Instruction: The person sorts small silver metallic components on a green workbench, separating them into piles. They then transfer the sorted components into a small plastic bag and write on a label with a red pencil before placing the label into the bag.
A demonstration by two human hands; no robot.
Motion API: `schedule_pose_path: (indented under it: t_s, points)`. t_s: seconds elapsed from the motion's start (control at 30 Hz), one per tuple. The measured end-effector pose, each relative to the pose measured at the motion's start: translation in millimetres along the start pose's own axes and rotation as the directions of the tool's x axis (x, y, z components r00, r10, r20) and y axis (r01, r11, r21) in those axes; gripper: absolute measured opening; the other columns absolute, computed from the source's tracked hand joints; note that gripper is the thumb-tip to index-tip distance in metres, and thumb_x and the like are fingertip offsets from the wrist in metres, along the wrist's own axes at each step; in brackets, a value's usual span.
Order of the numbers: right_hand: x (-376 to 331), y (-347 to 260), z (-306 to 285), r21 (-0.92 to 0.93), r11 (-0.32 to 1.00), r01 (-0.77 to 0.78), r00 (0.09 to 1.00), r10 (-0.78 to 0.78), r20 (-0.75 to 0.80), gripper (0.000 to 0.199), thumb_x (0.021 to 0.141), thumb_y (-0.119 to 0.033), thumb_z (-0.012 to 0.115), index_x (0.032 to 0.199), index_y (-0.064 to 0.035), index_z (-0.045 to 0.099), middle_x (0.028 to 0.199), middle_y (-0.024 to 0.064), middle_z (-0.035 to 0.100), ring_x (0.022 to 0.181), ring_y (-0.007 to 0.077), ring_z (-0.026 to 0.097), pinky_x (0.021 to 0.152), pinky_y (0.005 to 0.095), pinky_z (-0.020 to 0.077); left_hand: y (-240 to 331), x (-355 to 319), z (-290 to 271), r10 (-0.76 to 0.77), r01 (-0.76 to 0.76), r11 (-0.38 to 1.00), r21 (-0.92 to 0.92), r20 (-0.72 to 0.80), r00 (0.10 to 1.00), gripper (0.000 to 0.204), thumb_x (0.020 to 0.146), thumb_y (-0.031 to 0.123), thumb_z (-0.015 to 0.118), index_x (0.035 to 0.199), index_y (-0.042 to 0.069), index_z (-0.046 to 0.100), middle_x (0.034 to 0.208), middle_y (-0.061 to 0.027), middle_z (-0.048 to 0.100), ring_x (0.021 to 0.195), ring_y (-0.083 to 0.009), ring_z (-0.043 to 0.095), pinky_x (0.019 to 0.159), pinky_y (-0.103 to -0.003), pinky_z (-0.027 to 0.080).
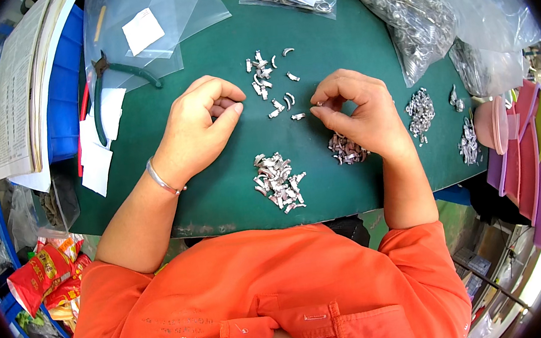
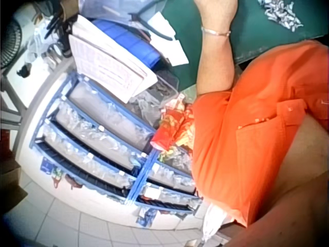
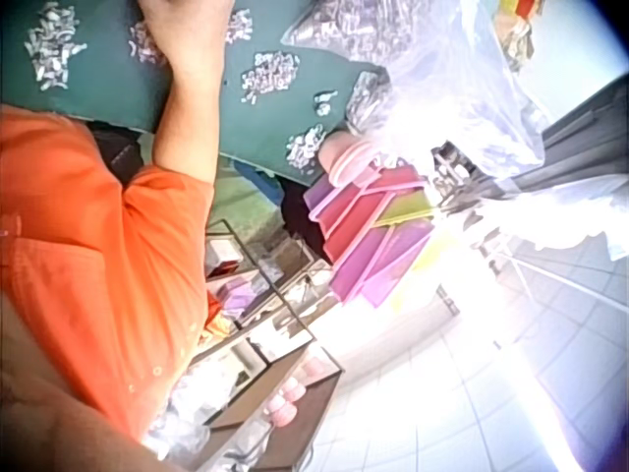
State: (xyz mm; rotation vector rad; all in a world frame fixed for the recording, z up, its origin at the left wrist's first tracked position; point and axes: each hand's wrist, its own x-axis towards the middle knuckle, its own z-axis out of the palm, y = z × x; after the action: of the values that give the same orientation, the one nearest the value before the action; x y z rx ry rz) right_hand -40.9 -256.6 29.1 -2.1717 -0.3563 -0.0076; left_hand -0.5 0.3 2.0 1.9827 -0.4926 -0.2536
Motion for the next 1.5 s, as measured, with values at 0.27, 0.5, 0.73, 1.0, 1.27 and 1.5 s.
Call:
schedule_pose_path:
  t_s: [0.27,0.5,0.73,1.0,1.27,1.5]
  points:
    - [-1,-2,-5,-0.024,0.998,0.058,0.998,-0.059,-0.016,0.013,0.074,0.001,0.076,0.084,-0.0009,0.068,0.080,0.0063,0.062,0.067,0.0146,0.061,0.057,0.0273,0.0479,0,0,0,-0.001,0.001,1.000,0.001,0.007,1.000,0.010,0.088,0.000,0.064,0.098,-0.002,0.065,0.099,-0.0054,0.062,0.086,-0.0110,0.064,0.076,-0.024,0.052]
    - [-12,6,-47,-0.041,0.999,0.001,0.975,0.009,0.223,0.019,0.071,0.001,0.078,0.087,-0.0020,0.069,0.081,0.0081,0.063,0.071,0.0230,0.062,0.063,0.0326,0.0491,1,1,0,-0.027,0.027,1.000,0.002,0.016,1.000,0.010,0.089,-0.001,0.063,0.098,-0.002,0.065,0.100,-0.0052,0.061,0.087,-0.0107,0.063,0.078,-0.023,0.051]
    - [-16,11,-58,-0.067,0.997,0.049,0.922,-0.020,0.387,0.016,0.075,-0.003,0.075,0.090,-0.0009,0.070,0.085,0.0114,0.067,0.078,0.0291,0.065,0.067,0.0360,0.0506,-2,0,0,-0.032,0.033,0.998,-0.050,0.018,0.999,0.010,0.089,-0.002,0.062,0.099,-0.003,0.064,0.102,-0.0048,0.061,0.090,-0.0105,0.062,0.079,-0.023,0.051]
    - [0,7,-3,-0.163,0.961,0.224,0.971,-0.207,0.116,0.011,0.079,0.000,0.072,0.089,-0.0004,0.067,0.082,0.0097,0.061,0.074,0.0274,0.060,0.064,0.0346,0.0473,-1,1,0,-0.026,0.026,1.000,0.001,0.009,1.000,0.010,0.088,0.000,0.064,0.099,-0.002,0.065,0.099,-0.0045,0.062,0.086,-0.0096,0.063,0.077,-0.023,0.051]
    - [2,8,10,-0.247,0.939,0.240,0.970,-0.221,0.104,0.010,0.076,-0.004,0.072,0.082,-0.0018,0.064,0.083,0.0105,0.058,0.082,0.0308,0.058,0.073,0.0398,0.0489,2,1,1,-0.015,0.015,1.000,-0.017,0.001,1.000,0.010,0.087,0.000,0.064,0.097,-0.001,0.066,0.098,-0.0048,0.062,0.085,-0.0100,0.063,0.076,-0.023,0.051]
    - [-4,15,-36,-0.232,0.973,0.008,0.994,-0.034,-0.108,0.009,0.079,0.000,0.070,0.087,-0.0008,0.066,0.078,0.0121,0.062,0.068,0.0275,0.060,0.062,0.0353,0.0493,-1,0,-1,-0.046,0.046,0.999,0.002,0.019,0.999,0.010,0.088,-0.001,0.062,0.098,-0.002,0.064,0.101,-0.0054,0.061,0.088,-0.0113,0.063,0.078,-0.024,0.052]
